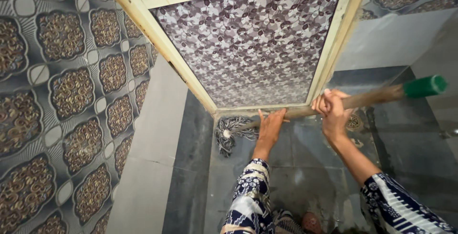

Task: The person is mopping the floor using a mop and a bucket.

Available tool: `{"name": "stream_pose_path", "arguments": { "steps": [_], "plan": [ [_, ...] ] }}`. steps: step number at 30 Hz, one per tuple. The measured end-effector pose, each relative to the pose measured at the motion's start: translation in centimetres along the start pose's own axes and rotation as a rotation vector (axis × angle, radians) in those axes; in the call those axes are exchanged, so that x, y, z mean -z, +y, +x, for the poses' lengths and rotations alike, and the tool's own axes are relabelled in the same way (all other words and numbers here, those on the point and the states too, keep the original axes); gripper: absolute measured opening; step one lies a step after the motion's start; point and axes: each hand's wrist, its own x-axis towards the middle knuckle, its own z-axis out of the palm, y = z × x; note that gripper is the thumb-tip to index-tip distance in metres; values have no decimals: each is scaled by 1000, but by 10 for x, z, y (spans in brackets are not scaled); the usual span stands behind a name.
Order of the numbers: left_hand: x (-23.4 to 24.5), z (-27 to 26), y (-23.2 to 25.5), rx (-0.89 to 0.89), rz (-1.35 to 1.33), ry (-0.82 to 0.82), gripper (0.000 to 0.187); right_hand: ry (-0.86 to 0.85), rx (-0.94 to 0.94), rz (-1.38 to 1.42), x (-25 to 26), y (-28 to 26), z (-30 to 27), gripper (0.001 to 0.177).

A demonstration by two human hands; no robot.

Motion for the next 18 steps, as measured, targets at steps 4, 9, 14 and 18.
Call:
{"name": "stream_pose_path", "arguments": {
  "steps": [4,9,14,18],
  "plan": [
    [-18,15,-6,267,103,-259,43,-75,-92,-153,13,6,-1,41],
    [-56,16,0,290,24,-357,34,-33,-324,-453,41,-37,-8,32],
    [-81,9,49,133,41,-259,35,6,-30,-162,66,-101,13,44],
    [-94,25,92,-2,-125,-309,37,38,-11,-129,93,-152,18,62]
  ]
}}
